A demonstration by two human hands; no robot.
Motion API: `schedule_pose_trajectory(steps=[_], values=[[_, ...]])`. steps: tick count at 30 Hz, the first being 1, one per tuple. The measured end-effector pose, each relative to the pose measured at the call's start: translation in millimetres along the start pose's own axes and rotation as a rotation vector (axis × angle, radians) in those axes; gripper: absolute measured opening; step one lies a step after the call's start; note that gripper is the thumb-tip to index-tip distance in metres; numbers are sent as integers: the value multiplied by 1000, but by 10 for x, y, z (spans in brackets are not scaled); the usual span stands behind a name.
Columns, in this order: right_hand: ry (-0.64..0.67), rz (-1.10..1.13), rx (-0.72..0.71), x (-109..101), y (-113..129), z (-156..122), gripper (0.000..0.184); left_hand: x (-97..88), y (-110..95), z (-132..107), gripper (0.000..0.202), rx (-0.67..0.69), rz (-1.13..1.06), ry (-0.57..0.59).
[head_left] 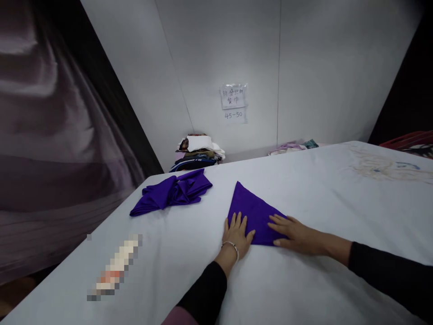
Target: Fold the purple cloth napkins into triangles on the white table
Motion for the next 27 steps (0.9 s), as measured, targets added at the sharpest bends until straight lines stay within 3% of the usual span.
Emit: schedule_pose_trajectory(steps=[4, 9, 16, 27], values=[[-119, 2, -95, -304, 237, 570, 69, 2, -3, -4, 64, -5, -18, -13], [-123, 45, -287, -238, 515, 1365, 72, -42, -24, -25, 61, -2, -110, -6], [-125, -69, -196, -21, 40, 1928, 75, -4, 16, 1, 64, -33, -112, 18], [-165, -125, 129, -145, -540, 2545, 75, 1, 63, 30, 66, -59, -177, 135]])
Point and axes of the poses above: each hand's wrist, its own z-axis towards the middle knuckle, its own x-axis out of the palm, y = z × x, the point moved 3 cm from there along z, towards the middle knuckle, and after that the axes turned 14 degrees about -z, right-handed, at the moved point
